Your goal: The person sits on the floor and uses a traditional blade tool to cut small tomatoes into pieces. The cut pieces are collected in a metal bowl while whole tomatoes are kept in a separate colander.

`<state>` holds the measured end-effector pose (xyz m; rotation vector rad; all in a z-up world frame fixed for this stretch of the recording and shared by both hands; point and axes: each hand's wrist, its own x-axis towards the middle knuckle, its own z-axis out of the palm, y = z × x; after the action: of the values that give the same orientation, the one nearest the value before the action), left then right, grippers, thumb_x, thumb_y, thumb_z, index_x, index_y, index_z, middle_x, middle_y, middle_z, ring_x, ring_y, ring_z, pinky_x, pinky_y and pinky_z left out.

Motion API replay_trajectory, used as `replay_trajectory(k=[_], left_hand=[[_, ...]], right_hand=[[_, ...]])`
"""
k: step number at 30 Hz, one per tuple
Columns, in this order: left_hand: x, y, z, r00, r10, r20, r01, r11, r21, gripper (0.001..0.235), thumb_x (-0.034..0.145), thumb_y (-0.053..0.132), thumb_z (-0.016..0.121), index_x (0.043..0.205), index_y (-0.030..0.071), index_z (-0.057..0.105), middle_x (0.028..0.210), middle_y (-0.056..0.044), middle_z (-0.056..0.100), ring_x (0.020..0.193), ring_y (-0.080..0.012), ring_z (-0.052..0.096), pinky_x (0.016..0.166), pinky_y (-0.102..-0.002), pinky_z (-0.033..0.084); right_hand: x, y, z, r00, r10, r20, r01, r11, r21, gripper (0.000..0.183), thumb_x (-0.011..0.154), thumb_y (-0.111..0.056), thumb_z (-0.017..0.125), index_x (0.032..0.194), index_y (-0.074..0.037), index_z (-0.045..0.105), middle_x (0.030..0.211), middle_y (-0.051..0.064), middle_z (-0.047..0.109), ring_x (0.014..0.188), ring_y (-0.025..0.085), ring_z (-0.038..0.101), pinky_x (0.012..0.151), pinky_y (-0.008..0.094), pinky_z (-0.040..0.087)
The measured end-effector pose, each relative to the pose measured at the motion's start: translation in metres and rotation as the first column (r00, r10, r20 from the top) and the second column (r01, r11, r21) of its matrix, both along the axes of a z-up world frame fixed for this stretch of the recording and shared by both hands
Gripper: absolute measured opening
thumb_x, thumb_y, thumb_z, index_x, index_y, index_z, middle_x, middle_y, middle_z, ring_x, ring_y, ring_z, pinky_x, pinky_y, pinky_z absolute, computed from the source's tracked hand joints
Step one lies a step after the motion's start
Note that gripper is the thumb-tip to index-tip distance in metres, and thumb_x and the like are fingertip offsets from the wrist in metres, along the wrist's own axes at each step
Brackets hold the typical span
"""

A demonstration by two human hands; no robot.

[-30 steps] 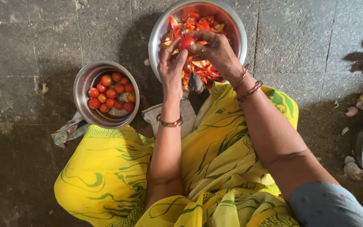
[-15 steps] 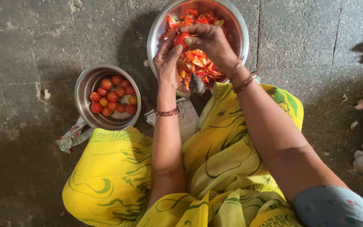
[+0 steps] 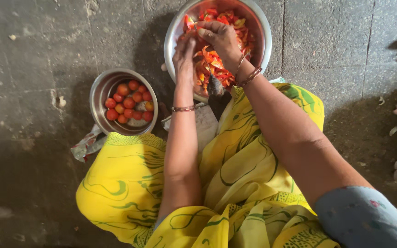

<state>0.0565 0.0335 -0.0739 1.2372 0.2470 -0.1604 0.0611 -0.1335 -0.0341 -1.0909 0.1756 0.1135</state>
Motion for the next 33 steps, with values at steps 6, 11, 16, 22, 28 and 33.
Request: replay_trajectory(k=[6, 11, 16, 22, 28, 33], left_hand=[[0.017, 0.003, -0.035, 0.992, 0.123, 0.034, -0.122, 0.992, -0.045, 0.038, 0.099, 0.02, 0.071, 0.136, 0.008, 0.066, 0.128, -0.007, 0.068, 0.105, -0.0174, 0.068, 0.074, -0.028, 0.059], [0.011, 0.01, -0.015, 0.991, 0.128, -0.031, -0.132, 0.955, -0.266, 0.04, 0.104, 0.015, 0.069, 0.142, 0.003, 0.06, 0.132, -0.014, 0.065, 0.108, -0.0246, 0.066, 0.087, -0.036, 0.058], [-0.036, 0.011, 0.049, 0.995, -0.04, 0.09, 0.076, 0.896, -0.438, 0.051, 0.101, 0.011, 0.067, 0.149, 0.009, 0.049, 0.143, -0.008, 0.06, 0.123, -0.021, 0.066, 0.104, -0.04, 0.058], [-0.045, -0.019, 0.085, 0.99, 0.077, 0.116, -0.051, 0.975, -0.218, 0.049, 0.1, 0.009, 0.075, 0.145, 0.002, 0.058, 0.135, -0.012, 0.064, 0.11, -0.0209, 0.065, 0.096, -0.037, 0.055], [-0.036, -0.025, 0.09, 0.947, 0.014, 0.322, -0.001, 0.999, -0.04, 0.043, 0.095, 0.008, 0.079, 0.134, 0.007, 0.063, 0.134, -0.004, 0.066, 0.118, -0.014, 0.065, 0.107, -0.029, 0.053], [-0.015, -0.007, 0.059, 0.951, -0.034, 0.307, 0.038, 0.999, -0.005, 0.039, 0.096, 0.007, 0.081, 0.132, 0.005, 0.067, 0.122, -0.007, 0.07, 0.103, -0.0136, 0.066, 0.09, -0.028, 0.057]], right_hand=[[0.005, 0.015, -0.014, 0.993, -0.069, 0.094, 0.106, 0.867, -0.487, 0.024, 0.093, -0.012, 0.074, 0.116, -0.005, 0.077, 0.097, 0.0, 0.075, 0.084, 0.008, 0.07, 0.076, 0.024, 0.056], [0.003, -0.004, 0.007, 0.993, -0.092, -0.069, 0.092, 0.996, 0.0, 0.026, 0.098, -0.011, 0.067, 0.123, -0.005, 0.068, 0.092, 0.001, 0.075, 0.084, 0.01, 0.07, 0.074, 0.026, 0.057], [-0.03, -0.027, 0.042, 0.981, -0.004, -0.196, 0.046, 0.977, 0.211, 0.015, 0.106, -0.016, 0.065, 0.112, -0.004, 0.07, 0.089, 0.001, 0.069, 0.084, 0.011, 0.072, 0.072, 0.029, 0.063], [-0.047, -0.011, 0.074, 0.995, 0.076, -0.068, -0.083, 0.991, -0.102, 0.011, 0.091, -0.006, 0.075, 0.102, -0.006, 0.073, 0.094, 0.001, 0.075, 0.081, 0.009, 0.073, 0.067, 0.024, 0.064], [-0.037, -0.019, 0.078, 1.0, 0.0, 0.008, 0.0, 1.0, -0.002, 0.009, 0.098, -0.004, 0.072, 0.107, -0.003, 0.072, 0.095, 0.002, 0.076, 0.085, 0.008, 0.073, 0.075, 0.026, 0.066], [-0.026, -0.016, 0.059, 0.998, 0.024, 0.065, -0.022, 0.999, -0.03, 0.011, 0.1, -0.003, 0.072, 0.11, -0.002, 0.074, 0.097, 0.002, 0.076, 0.086, 0.008, 0.072, 0.074, 0.025, 0.063]])
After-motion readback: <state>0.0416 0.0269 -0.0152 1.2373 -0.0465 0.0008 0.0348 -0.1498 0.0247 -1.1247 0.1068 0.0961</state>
